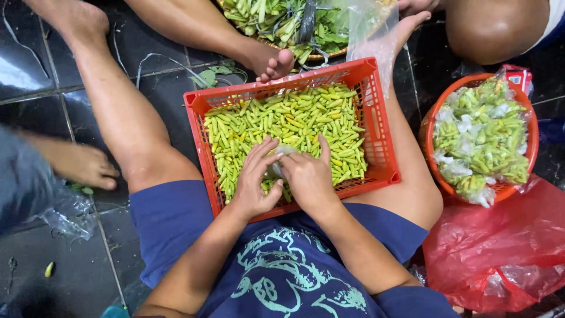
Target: The person sorts small green peppers by hand from a red plastic crate into small clear plastic bags.
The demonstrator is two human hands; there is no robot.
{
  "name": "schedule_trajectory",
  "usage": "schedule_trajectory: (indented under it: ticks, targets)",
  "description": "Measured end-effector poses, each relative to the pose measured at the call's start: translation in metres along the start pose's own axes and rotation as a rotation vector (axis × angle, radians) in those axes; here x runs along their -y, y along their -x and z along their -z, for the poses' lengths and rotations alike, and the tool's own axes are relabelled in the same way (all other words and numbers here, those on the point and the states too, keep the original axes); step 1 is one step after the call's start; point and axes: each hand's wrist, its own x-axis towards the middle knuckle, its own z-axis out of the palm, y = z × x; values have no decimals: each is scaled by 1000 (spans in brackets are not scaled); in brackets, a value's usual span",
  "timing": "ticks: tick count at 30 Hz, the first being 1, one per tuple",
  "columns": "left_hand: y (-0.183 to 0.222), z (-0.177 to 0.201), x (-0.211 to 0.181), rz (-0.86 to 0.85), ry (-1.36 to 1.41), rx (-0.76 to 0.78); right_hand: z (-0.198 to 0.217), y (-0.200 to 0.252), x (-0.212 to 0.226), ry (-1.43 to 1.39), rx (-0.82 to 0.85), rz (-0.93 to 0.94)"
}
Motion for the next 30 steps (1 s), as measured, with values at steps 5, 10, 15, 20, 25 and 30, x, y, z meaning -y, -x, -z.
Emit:
schedule_trajectory:
  ticks: [5, 10, 15, 20, 25, 30]
  targets:
    - [1, 3, 0, -51, 91, -125, 14, 1, -8, 75, 114, -28]
    - [-5, 2, -11, 40, -83, 93, 51, -4, -1, -113, 114, 72]
    - [11, -8, 30, 220, -107, 132, 59, -5, 5, -227, 77, 174]
    - [11, -8, 23, 401, -193, 165, 51, -11, -19, -498, 35, 114]
    - [6, -11, 30, 534, -133, 185, 26, -28, -55, -460, 127, -375]
    - [-8, 2, 1, 587, -105, 238, -30, -29, -49, -311, 530, -461]
